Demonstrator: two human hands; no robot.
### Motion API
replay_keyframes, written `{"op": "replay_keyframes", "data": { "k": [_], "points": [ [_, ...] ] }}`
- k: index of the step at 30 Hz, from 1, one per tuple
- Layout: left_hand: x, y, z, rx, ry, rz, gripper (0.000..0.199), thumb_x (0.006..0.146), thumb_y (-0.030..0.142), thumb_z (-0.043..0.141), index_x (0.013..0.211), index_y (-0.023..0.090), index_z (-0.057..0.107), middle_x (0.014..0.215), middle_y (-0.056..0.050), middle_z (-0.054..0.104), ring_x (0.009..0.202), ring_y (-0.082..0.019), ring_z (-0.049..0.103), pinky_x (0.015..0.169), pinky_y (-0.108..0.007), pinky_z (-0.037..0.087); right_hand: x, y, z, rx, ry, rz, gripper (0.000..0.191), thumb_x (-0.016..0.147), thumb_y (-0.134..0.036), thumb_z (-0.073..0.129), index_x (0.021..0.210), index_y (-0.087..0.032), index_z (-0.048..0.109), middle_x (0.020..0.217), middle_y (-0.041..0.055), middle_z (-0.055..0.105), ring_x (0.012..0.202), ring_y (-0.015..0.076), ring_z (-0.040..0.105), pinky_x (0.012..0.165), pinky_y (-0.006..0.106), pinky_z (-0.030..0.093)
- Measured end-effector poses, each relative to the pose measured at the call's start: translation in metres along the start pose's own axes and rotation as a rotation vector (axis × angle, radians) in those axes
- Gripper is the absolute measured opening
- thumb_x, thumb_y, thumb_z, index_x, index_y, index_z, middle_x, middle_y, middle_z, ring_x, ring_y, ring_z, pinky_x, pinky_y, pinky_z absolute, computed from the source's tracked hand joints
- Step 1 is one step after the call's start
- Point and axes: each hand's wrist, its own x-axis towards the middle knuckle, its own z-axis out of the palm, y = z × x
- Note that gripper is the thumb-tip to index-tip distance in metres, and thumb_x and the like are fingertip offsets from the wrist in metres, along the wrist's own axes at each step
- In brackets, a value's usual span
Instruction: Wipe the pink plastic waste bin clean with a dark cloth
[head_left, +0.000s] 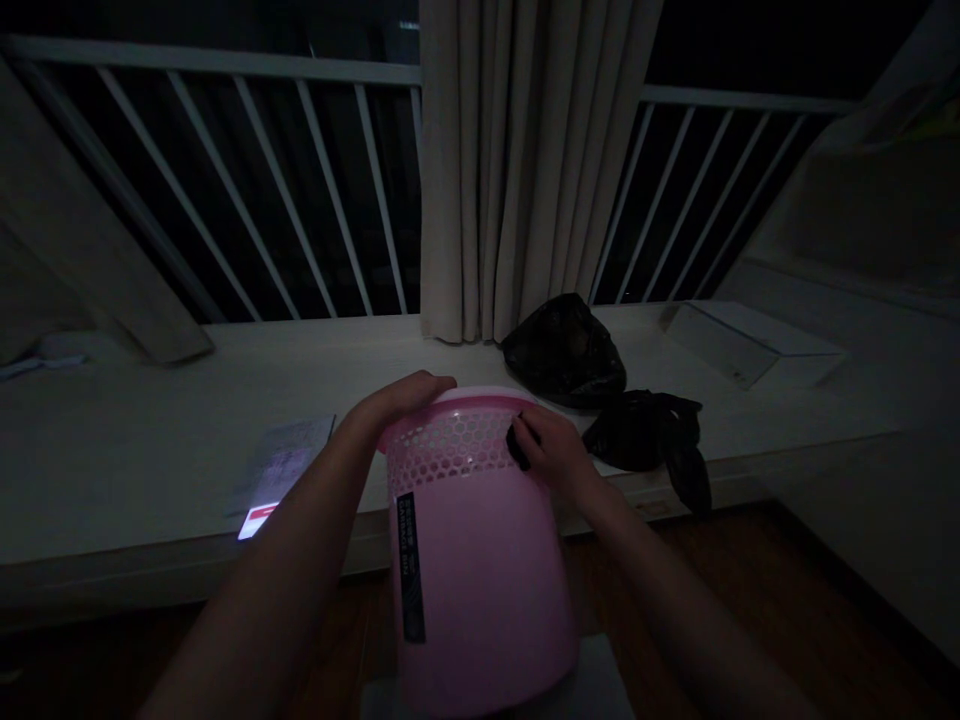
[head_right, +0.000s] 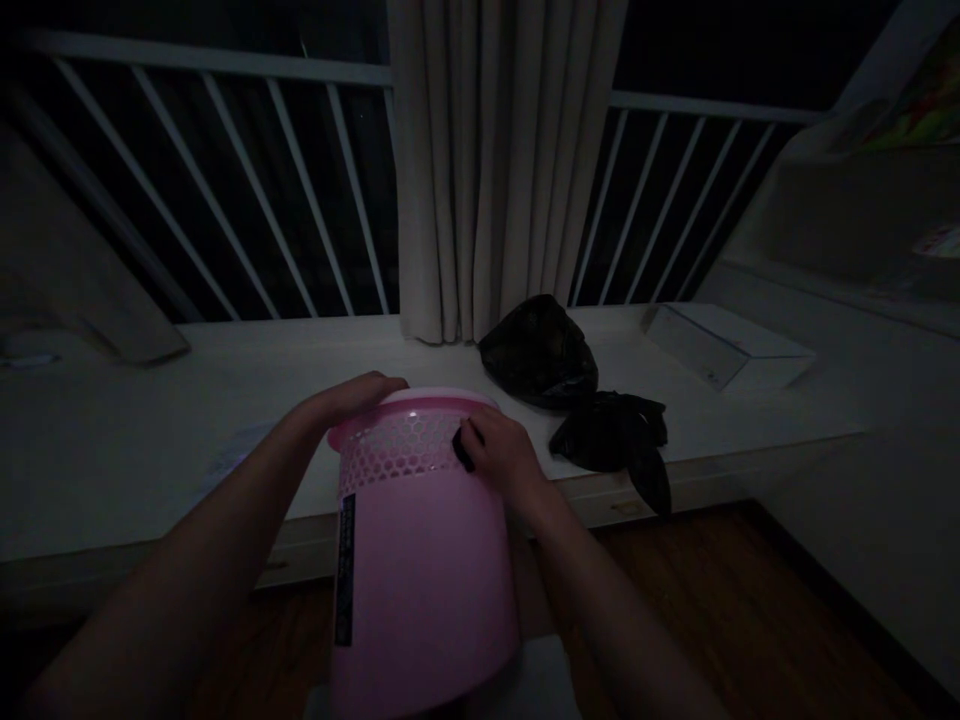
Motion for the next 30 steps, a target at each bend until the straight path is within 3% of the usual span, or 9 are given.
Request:
{"op": "replay_keyframes", "data": {
  "k": [7, 16, 22, 25, 30],
  "points": [
    [0.002, 0.004, 0.0, -0.011, -0.008, -0.014, 0.035, 0.075, 0.044, 0.037, 0.074, 0.017, 0.059, 0.076, -0.006, 0.06, 0.068, -0.018, 0.053, 0.062, -0.031, 0.041, -0.009, 0.004, -0.002, 0.047, 0.03, 0.044, 0.029, 0.095, -0.025, 0.037, 0.066, -0.023, 0.041, 0.069, 0.0008, 0.055, 0.063, 0.0154, 0.049, 0.061, 0.027, 0.036],
    [0.003, -0.009, -0.002, -0.025, -0.019, 0.004, 0.036, 0.077, 0.044, 0.036, 0.076, 0.018, 0.061, 0.08, -0.006, 0.064, 0.07, -0.019, 0.056, 0.065, -0.03, 0.043, 0.008, -0.011, 0.0, 0.047, 0.016, 0.02, 0.028, 0.094, -0.025, 0.04, 0.067, -0.022, 0.047, 0.07, 0.0018, 0.054, 0.067, 0.0162, 0.049, 0.064, 0.028, 0.036],
    [0.002, 0.004, -0.004, 0.001, -0.018, -0.006, 0.037, 0.074, 0.045, 0.038, 0.076, 0.017, 0.062, 0.076, -0.007, 0.062, 0.071, -0.019, 0.054, 0.065, -0.031, 0.041, 0.03, -0.044, 0.0, -0.03, -0.056, -0.026, 0.021, 0.091, -0.021, 0.049, 0.073, -0.018, 0.059, 0.075, 0.0031, 0.059, 0.07, 0.0163, 0.052, 0.065, 0.028, 0.035],
    [0.002, 0.008, -0.004, 0.021, -0.021, 0.009, 0.034, 0.072, 0.042, 0.037, 0.074, 0.017, 0.061, 0.076, -0.007, 0.061, 0.073, -0.019, 0.052, 0.065, -0.03, 0.04, 0.035, -0.068, 0.004, -0.118, -0.13, -0.122, 0.018, 0.09, -0.021, 0.052, 0.076, -0.016, 0.063, 0.079, 0.0054, 0.063, 0.072, 0.0171, 0.054, 0.066, 0.029, 0.034],
    [0.001, 0.003, -0.004, 0.04, -0.038, 0.019, 0.031, 0.071, 0.039, 0.037, 0.075, 0.018, 0.061, 0.078, -0.007, 0.062, 0.07, -0.019, 0.053, 0.065, -0.031, 0.04, 0.0, -0.105, 0.005, -0.102, -0.287, -0.386, 0.019, 0.089, -0.028, 0.056, 0.075, -0.018, 0.064, 0.075, 0.0033, 0.065, 0.069, 0.0183, 0.054, 0.059, 0.031, 0.031]
  ]
}}
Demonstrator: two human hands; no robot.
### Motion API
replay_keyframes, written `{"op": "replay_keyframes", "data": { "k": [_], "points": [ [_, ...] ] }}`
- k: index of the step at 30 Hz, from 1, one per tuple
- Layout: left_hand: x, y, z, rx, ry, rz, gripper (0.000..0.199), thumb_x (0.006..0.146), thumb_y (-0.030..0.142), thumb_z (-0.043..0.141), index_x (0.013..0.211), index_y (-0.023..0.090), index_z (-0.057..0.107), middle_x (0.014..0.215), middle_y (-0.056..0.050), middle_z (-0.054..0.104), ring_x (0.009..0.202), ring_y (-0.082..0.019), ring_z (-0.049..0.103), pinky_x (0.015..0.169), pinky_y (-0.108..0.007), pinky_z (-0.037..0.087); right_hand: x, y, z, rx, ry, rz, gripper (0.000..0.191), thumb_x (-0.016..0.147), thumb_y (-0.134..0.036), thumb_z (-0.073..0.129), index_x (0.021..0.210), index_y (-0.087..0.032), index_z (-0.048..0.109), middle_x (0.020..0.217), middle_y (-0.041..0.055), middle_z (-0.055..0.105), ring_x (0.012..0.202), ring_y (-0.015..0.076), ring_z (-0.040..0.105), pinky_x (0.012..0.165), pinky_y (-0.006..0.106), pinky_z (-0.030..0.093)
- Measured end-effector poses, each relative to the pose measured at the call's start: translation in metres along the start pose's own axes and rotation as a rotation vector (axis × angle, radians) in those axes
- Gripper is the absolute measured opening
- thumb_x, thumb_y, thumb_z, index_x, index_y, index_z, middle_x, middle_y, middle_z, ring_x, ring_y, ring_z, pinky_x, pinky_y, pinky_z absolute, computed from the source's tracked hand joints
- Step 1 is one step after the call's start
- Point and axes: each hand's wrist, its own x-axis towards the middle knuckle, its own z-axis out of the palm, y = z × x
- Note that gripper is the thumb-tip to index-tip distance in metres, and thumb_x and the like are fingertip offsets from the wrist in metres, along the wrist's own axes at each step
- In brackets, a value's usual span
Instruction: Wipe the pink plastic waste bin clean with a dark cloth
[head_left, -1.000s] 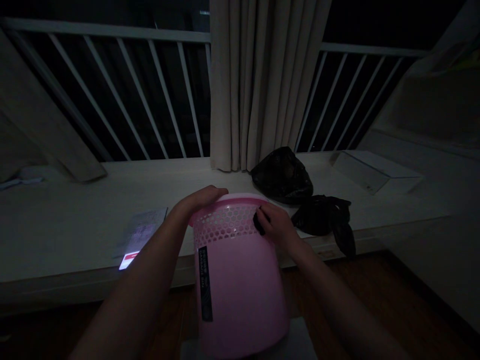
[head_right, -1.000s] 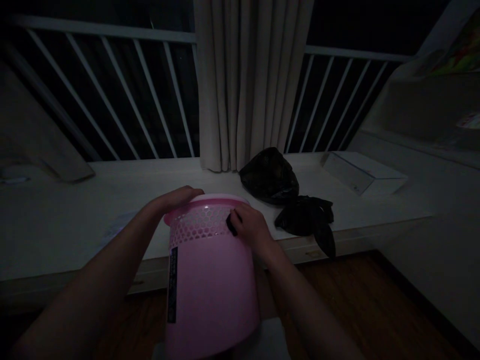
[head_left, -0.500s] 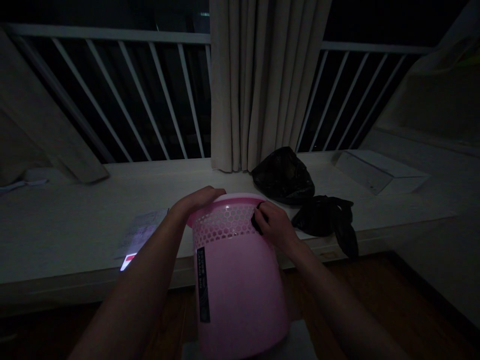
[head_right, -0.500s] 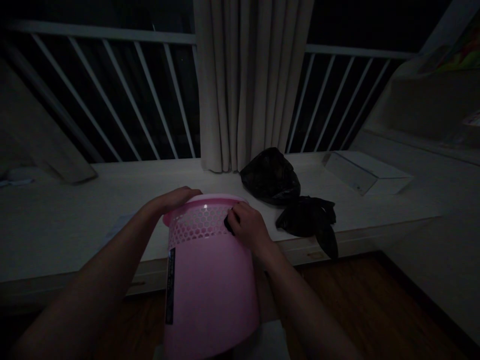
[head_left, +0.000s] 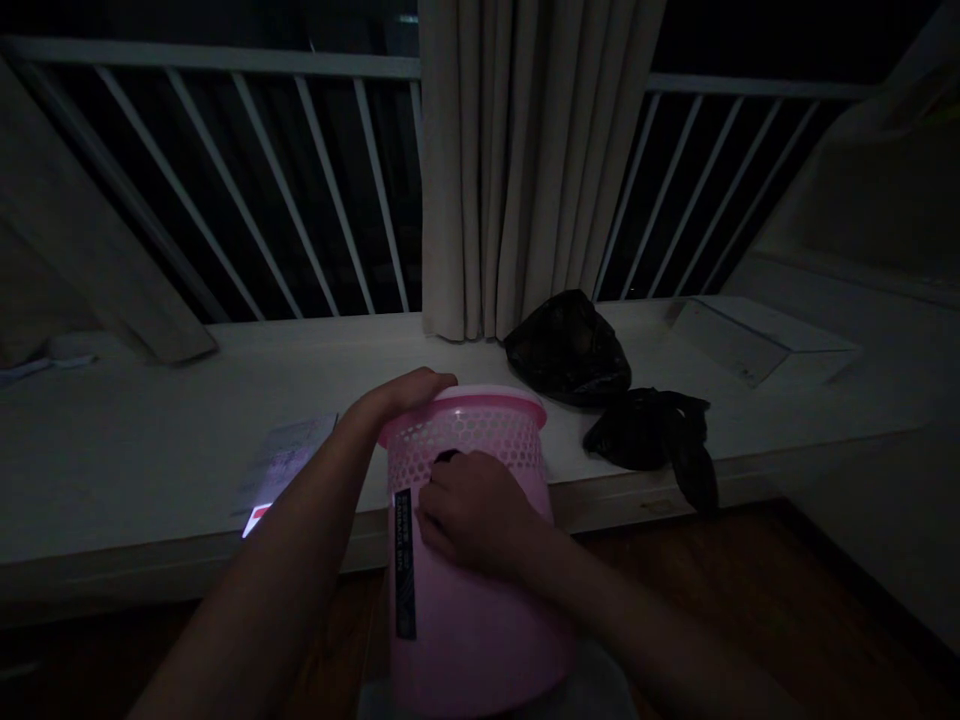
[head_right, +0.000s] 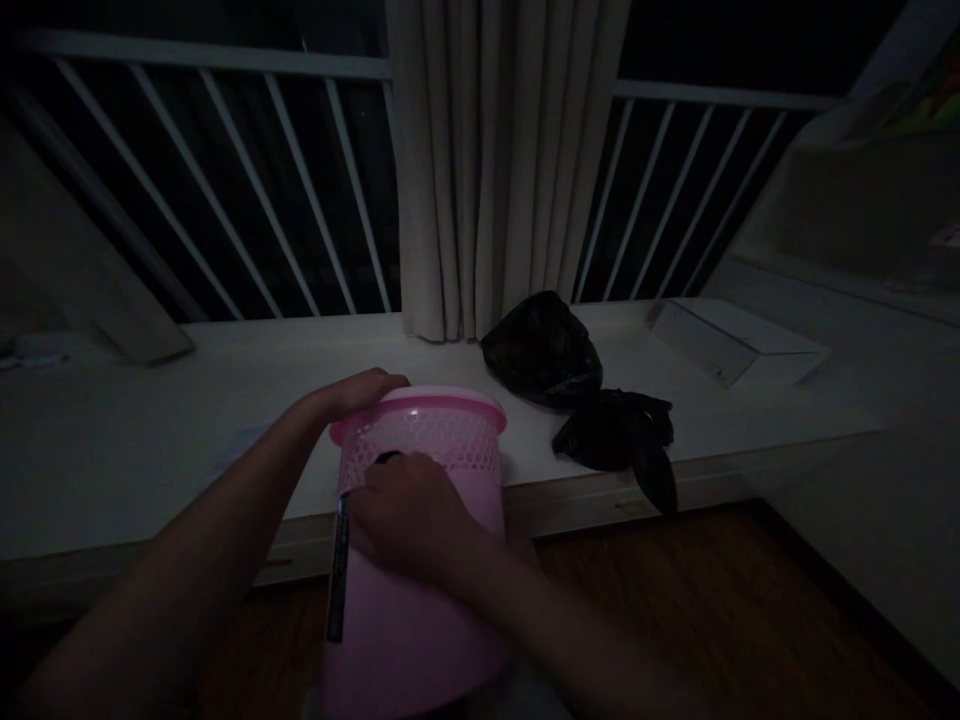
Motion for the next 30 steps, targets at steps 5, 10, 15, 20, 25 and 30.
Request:
{"op": "replay_keyframes", "data": {
  "k": [5, 10, 15, 20, 25, 30],
  "points": [
    [0.002, -0.004, 0.0, -0.018, 0.006, -0.024, 0.031, 0.074, 0.039, 0.037, 0.078, 0.017, 0.059, 0.082, -0.008, 0.064, 0.07, -0.019, 0.055, 0.065, -0.031, 0.041, -0.058, -0.051, 0.017, 0.103, 0.002, -0.204, 0.02, 0.082, -0.032, 0.066, 0.068, -0.021, 0.058, 0.064, -0.0019, 0.06, 0.061, 0.0158, 0.048, 0.052, 0.031, 0.029],
    [0.003, -0.002, -0.001, 0.0, -0.002, 0.02, 0.028, 0.075, 0.037, 0.038, 0.075, 0.018, 0.059, 0.077, -0.005, 0.061, 0.068, -0.017, 0.053, 0.064, -0.029, 0.04, -0.103, -0.075, 0.041, 0.139, 0.065, -0.216, 0.029, 0.088, -0.027, 0.062, 0.062, -0.02, 0.052, 0.053, -0.0053, 0.052, 0.049, 0.0112, 0.037, 0.047, 0.027, 0.026],
    [0.003, 0.005, 0.001, 0.013, -0.016, 0.037, 0.026, 0.073, 0.038, 0.039, 0.07, 0.018, 0.056, 0.074, -0.005, 0.059, 0.065, -0.017, 0.05, 0.059, -0.029, 0.038, -0.109, -0.048, 0.029, 0.124, 0.184, -0.173, 0.027, 0.087, -0.027, 0.058, 0.061, -0.022, 0.051, 0.056, -0.0033, 0.05, 0.054, 0.013, 0.042, 0.052, 0.029, 0.025],
    [0.003, 0.012, 0.001, 0.036, -0.027, 0.029, 0.026, 0.073, 0.038, 0.039, 0.066, 0.018, 0.054, 0.071, -0.005, 0.058, 0.063, -0.016, 0.047, 0.057, -0.029, 0.036, -0.084, 0.006, 0.013, 0.018, 0.277, 0.016, 0.029, 0.09, -0.022, 0.046, 0.062, -0.021, 0.052, 0.061, 0.0002, 0.051, 0.059, 0.0151, 0.044, 0.057, 0.03, 0.028],
    [0.001, 0.013, 0.0, 0.063, -0.011, 0.015, 0.027, 0.073, 0.039, 0.038, 0.066, 0.018, 0.053, 0.069, -0.004, 0.056, 0.063, -0.016, 0.046, 0.057, -0.028, 0.036, -0.036, 0.052, 0.004, -0.027, 0.209, 0.225, 0.023, 0.09, -0.021, 0.05, 0.068, -0.019, 0.058, 0.07, 0.0032, 0.059, 0.067, 0.016, 0.05, 0.062, 0.028, 0.033],
    [-0.001, 0.012, -0.002, 0.089, -0.003, 0.039, 0.024, 0.072, 0.036, 0.038, 0.067, 0.019, 0.053, 0.071, -0.004, 0.057, 0.067, -0.017, 0.047, 0.061, -0.029, 0.036, 0.002, 0.069, -0.005, -0.07, 0.182, 0.436, 0.021, 0.093, -0.021, 0.052, 0.075, -0.018, 0.063, 0.076, 0.0045, 0.062, 0.07, 0.0172, 0.054, 0.064, 0.029, 0.033]
  ]
}}
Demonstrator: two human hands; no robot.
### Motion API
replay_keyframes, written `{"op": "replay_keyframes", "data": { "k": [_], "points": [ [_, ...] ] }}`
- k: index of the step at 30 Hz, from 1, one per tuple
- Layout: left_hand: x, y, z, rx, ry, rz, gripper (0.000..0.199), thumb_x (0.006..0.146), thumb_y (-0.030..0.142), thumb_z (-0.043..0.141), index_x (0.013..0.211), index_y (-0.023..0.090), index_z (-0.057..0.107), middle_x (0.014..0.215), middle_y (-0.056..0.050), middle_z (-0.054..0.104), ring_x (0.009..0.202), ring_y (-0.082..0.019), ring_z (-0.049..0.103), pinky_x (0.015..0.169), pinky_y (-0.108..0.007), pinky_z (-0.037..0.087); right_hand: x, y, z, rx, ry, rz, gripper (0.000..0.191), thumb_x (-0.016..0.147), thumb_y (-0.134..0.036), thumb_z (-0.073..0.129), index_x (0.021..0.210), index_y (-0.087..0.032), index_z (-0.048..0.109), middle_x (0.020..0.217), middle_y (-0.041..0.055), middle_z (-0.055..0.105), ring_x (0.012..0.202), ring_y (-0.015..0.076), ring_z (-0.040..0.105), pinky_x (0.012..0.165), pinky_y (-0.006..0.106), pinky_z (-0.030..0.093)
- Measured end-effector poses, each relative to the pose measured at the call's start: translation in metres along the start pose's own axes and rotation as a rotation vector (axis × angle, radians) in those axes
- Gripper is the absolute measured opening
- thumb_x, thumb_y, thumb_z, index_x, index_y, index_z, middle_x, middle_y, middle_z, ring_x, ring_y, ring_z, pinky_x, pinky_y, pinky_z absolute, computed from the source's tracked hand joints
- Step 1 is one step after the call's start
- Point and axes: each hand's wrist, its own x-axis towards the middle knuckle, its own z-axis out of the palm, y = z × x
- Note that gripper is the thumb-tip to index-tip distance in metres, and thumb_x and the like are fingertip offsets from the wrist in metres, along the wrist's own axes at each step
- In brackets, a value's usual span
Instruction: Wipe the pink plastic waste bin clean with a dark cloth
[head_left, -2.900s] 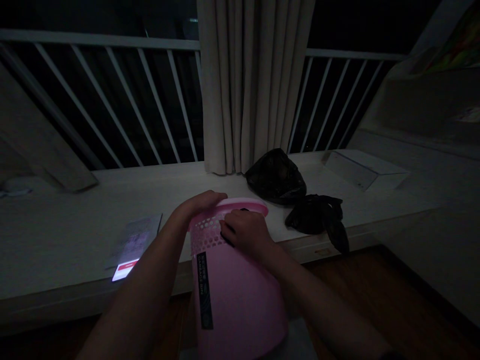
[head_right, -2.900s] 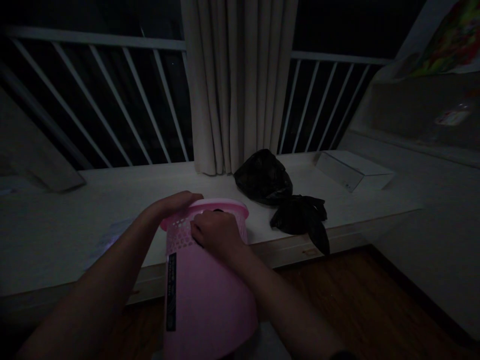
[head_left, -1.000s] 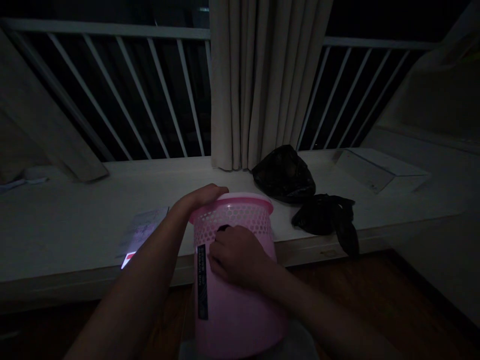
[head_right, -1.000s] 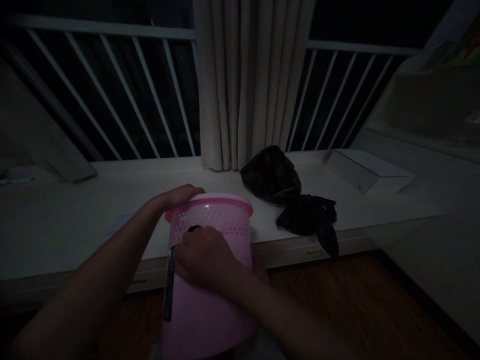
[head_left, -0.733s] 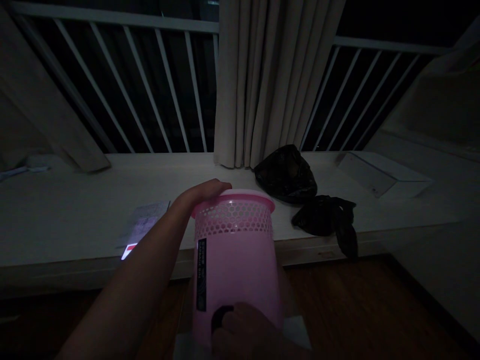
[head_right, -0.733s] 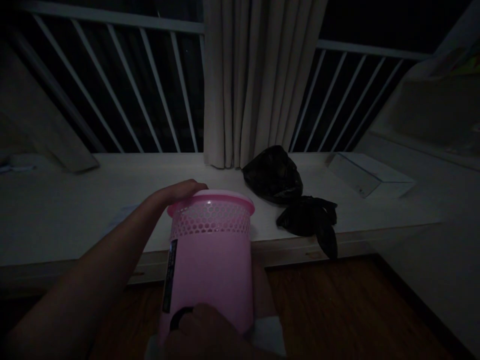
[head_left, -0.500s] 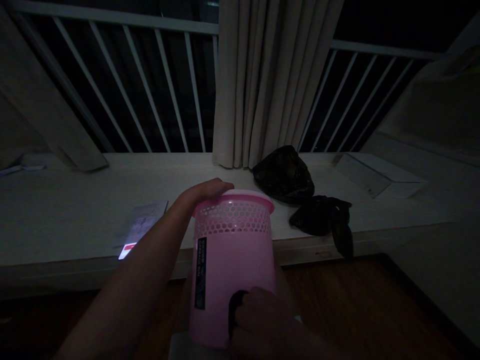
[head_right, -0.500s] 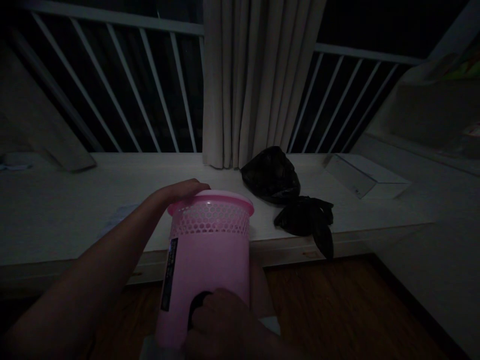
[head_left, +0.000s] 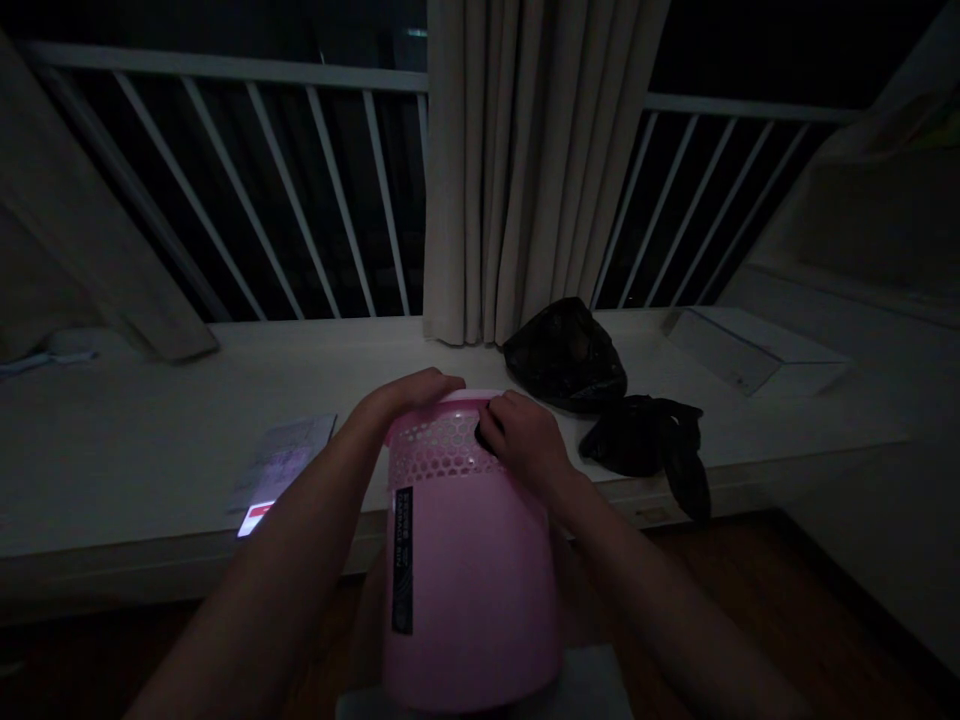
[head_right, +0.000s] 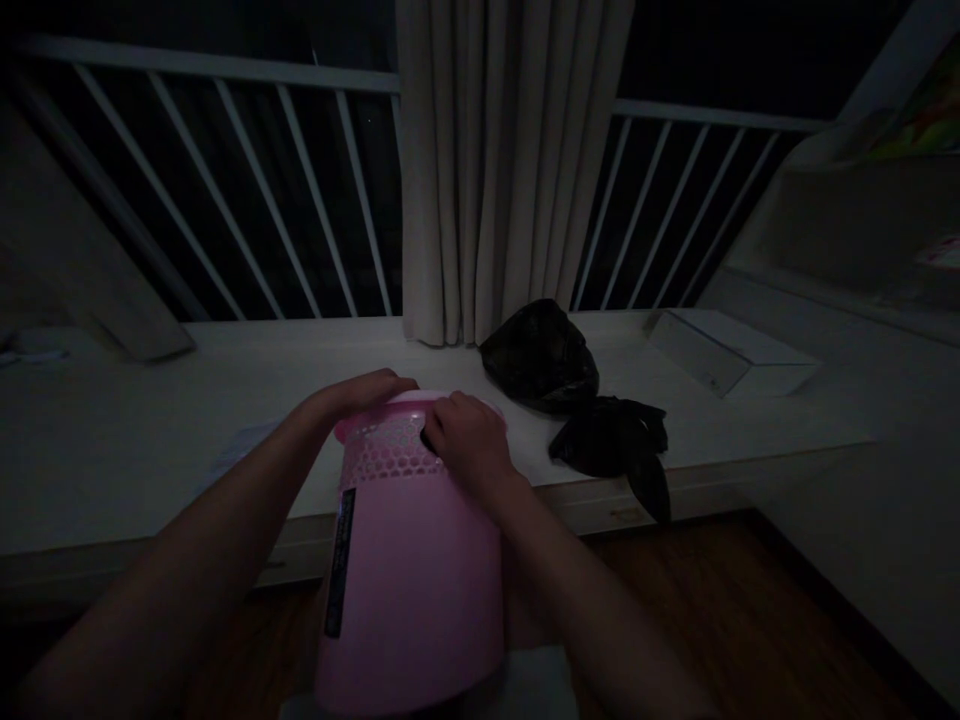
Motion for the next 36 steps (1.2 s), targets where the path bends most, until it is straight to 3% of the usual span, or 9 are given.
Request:
{"op": "replay_keyframes", "data": {
  "k": [6, 10, 13, 16, 20, 24, 30, 36],
  "points": [
    [0.001, -0.006, 0.0, -0.019, -0.008, -0.026, 0.023, 0.069, 0.035, 0.038, 0.068, 0.018, 0.054, 0.07, -0.004, 0.057, 0.066, -0.018, 0.049, 0.064, -0.031, 0.037, 0.004, -0.023, 0.005, -0.003, 0.012, 0.029, 0.018, 0.092, -0.018, 0.052, 0.077, -0.017, 0.064, 0.08, 0.0056, 0.064, 0.074, 0.0178, 0.055, 0.067, 0.029, 0.035],
    [-0.004, -0.004, 0.001, -0.061, 0.013, -0.068, 0.028, 0.071, 0.039, 0.035, 0.068, 0.018, 0.054, 0.072, -0.005, 0.057, 0.066, -0.018, 0.049, 0.062, -0.031, 0.038, -0.016, -0.051, 0.009, 0.026, -0.011, -0.203, 0.015, 0.087, -0.021, 0.058, 0.075, -0.017, 0.064, 0.077, 0.0054, 0.064, 0.074, 0.0188, 0.054, 0.064, 0.03, 0.033],
    [-0.007, -0.006, 0.002, -0.086, 0.021, -0.068, 0.03, 0.071, 0.041, 0.036, 0.067, 0.017, 0.055, 0.074, -0.006, 0.058, 0.066, -0.018, 0.05, 0.062, -0.031, 0.039, -0.05, -0.072, 0.008, 0.083, -0.025, -0.397, 0.014, 0.084, -0.022, 0.06, 0.07, -0.019, 0.061, 0.071, 0.003, 0.061, 0.07, 0.0185, 0.052, 0.059, 0.031, 0.031],
    [-0.008, -0.015, 0.004, -0.117, 0.023, -0.06, 0.03, 0.072, 0.041, 0.036, 0.07, 0.018, 0.055, 0.076, -0.007, 0.06, 0.066, -0.018, 0.052, 0.062, -0.031, 0.041, -0.095, -0.084, 0.007, 0.144, -0.016, -0.429, 0.013, 0.08, -0.018, 0.061, 0.067, -0.02, 0.058, 0.068, 0.0008, 0.059, 0.066, 0.0168, 0.05, 0.058, 0.031, 0.031],
    [-0.006, -0.027, 0.004, -0.125, 0.016, -0.035, 0.027, 0.073, 0.038, 0.037, 0.071, 0.019, 0.056, 0.075, -0.006, 0.06, 0.067, -0.018, 0.053, 0.063, -0.031, 0.041, -0.153, -0.085, 0.015, 0.218, 0.236, -0.422, 0.024, 0.081, -0.017, 0.056, 0.058, -0.021, 0.049, 0.053, -0.0023, 0.048, 0.053, 0.0143, 0.04, 0.052, 0.03, 0.024],
    [-0.002, -0.027, 0.004, -0.114, 0.001, -0.011, 0.023, 0.073, 0.034, 0.039, 0.069, 0.019, 0.055, 0.072, -0.005, 0.059, 0.066, -0.018, 0.052, 0.064, -0.031, 0.04, -0.183, -0.077, 0.025, 0.201, 0.324, -0.394, 0.028, 0.081, -0.011, 0.054, 0.057, -0.021, 0.044, 0.048, -0.0042, 0.039, 0.048, 0.0132, 0.032, 0.052, 0.029, 0.02],
    [-0.003, -0.024, 0.006, -0.145, 0.003, -0.064, 0.03, 0.075, 0.039, 0.038, 0.076, 0.017, 0.057, 0.075, -0.006, 0.061, 0.064, -0.017, 0.051, 0.06, -0.03, 0.04, -0.173, -0.063, 0.013, 0.261, 0.366, -0.399, 0.036, 0.091, -0.016, 0.046, 0.055, -0.02, 0.043, 0.051, -0.0021, 0.041, 0.053, 0.0128, 0.035, 0.053, 0.029, 0.022],
    [-0.005, -0.028, 0.009, -0.152, 0.006, -0.044, 0.027, 0.073, 0.037, 0.039, 0.074, 0.017, 0.056, 0.076, -0.006, 0.061, 0.065, -0.017, 0.051, 0.06, -0.029, 0.039, -0.142, -0.039, 0.006, 0.205, 0.125, -0.25, 0.025, 0.089, -0.019, 0.05, 0.064, -0.02, 0.048, 0.063, -0.0003, 0.051, 0.062, 0.014, 0.044, 0.059, 0.029, 0.029]
  ]
}}
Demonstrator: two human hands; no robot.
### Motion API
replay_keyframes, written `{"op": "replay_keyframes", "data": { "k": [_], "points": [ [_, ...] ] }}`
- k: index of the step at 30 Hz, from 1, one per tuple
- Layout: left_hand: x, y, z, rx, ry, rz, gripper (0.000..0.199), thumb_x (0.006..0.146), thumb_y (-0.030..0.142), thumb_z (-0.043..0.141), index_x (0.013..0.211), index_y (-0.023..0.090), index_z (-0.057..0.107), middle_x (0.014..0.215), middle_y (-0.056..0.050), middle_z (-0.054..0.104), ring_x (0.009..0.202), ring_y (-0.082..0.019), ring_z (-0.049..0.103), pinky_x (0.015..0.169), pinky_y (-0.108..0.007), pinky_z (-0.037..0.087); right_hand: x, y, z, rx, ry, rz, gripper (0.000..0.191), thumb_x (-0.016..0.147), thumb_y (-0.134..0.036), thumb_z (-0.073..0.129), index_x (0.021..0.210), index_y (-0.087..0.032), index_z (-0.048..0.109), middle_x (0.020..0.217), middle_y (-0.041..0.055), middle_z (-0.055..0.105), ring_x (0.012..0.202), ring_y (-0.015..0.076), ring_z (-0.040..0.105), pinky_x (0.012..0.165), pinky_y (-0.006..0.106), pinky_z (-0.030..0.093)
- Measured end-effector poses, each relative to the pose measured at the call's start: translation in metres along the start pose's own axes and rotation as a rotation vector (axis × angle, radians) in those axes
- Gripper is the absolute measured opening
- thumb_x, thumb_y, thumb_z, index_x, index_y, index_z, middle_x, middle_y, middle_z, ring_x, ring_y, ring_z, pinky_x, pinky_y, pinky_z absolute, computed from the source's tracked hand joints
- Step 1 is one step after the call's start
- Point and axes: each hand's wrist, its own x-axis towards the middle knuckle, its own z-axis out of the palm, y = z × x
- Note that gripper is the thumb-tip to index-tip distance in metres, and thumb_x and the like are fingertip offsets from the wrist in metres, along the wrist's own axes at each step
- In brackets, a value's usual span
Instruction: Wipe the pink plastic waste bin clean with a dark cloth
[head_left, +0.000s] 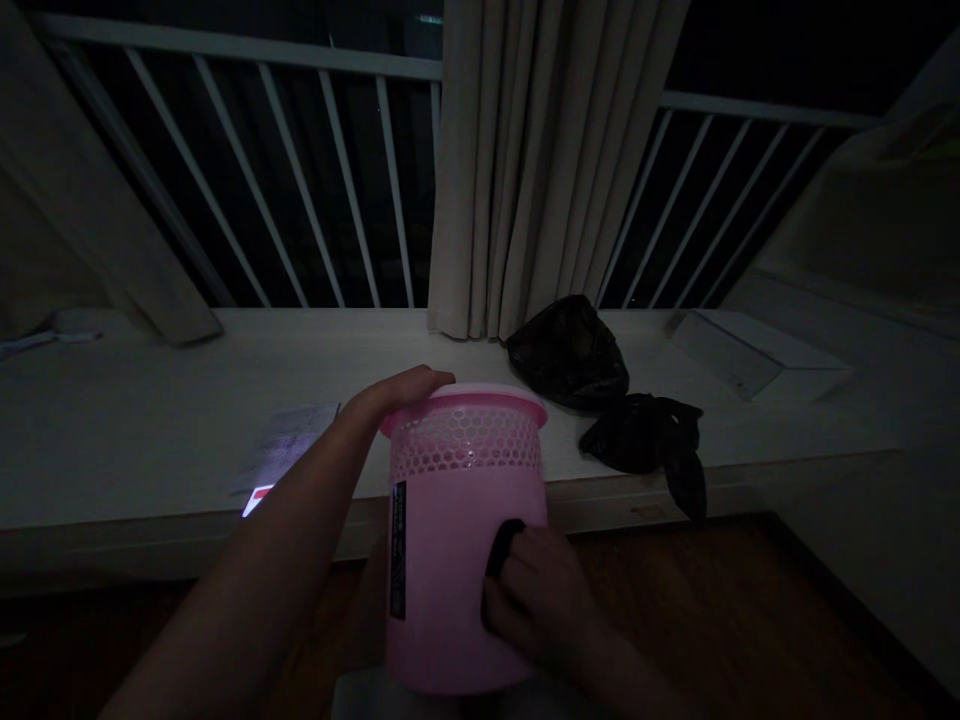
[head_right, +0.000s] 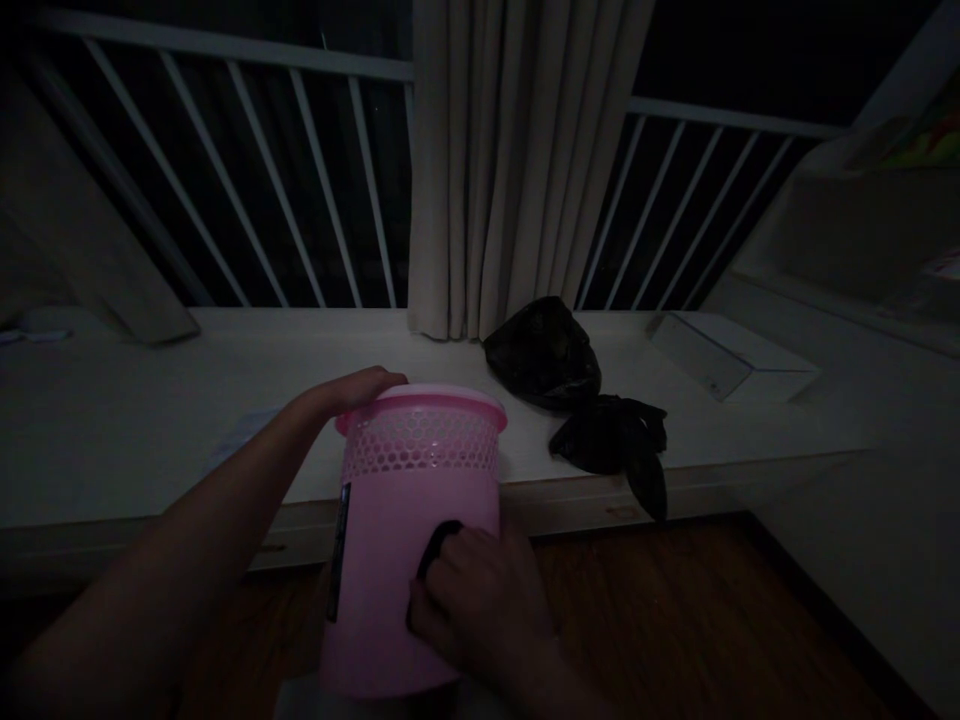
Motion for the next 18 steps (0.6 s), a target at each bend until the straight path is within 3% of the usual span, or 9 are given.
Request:
{"op": "replay_keyframes", "data": {
  "k": [7, 11, 15, 18],
  "points": [
    [-0.004, 0.001, 0.0, 0.009, 0.003, 0.041, 0.028, 0.071, 0.038, 0.037, 0.069, 0.017, 0.056, 0.071, -0.004, 0.059, 0.067, -0.018, 0.052, 0.062, -0.029, 0.039, 0.078, 0.036, 0.005, -0.037, -0.003, 0.077, 0.023, 0.085, -0.017, 0.052, 0.063, -0.021, 0.048, 0.066, 0.0006, 0.054, 0.064, 0.0144, 0.048, 0.061, 0.028, 0.031],
    [-0.002, -0.002, 0.001, -0.018, -0.005, 0.054, 0.038, 0.073, 0.043, 0.036, 0.078, 0.016, 0.061, 0.074, -0.005, 0.061, 0.067, -0.017, 0.052, 0.062, -0.029, 0.04, 0.122, 0.043, 0.008, -0.104, -0.016, 0.219, 0.021, 0.083, -0.022, 0.059, 0.062, -0.02, 0.052, 0.067, 0.0008, 0.056, 0.065, 0.0155, 0.049, 0.061, 0.028, 0.031],
    [0.001, -0.007, 0.0, 0.001, 0.021, 0.053, 0.036, 0.072, 0.044, 0.036, 0.073, 0.017, 0.059, 0.068, -0.003, 0.057, 0.065, -0.018, 0.05, 0.061, -0.029, 0.038, 0.143, 0.043, 0.019, -0.196, 0.013, 0.314, 0.022, 0.084, -0.019, 0.058, 0.062, -0.02, 0.056, 0.066, 0.0021, 0.058, 0.067, 0.0169, 0.051, 0.063, 0.03, 0.032],
    [0.002, -0.008, 0.0, 0.026, 0.03, 0.057, 0.03, 0.072, 0.041, 0.036, 0.068, 0.018, 0.056, 0.065, -0.003, 0.055, 0.066, -0.018, 0.049, 0.063, -0.029, 0.037, 0.141, 0.038, 0.025, -0.217, 0.005, 0.296, 0.02, 0.084, -0.016, 0.058, 0.065, -0.019, 0.058, 0.069, 0.0031, 0.06, 0.07, 0.0176, 0.052, 0.066, 0.03, 0.033]
  ]
}}
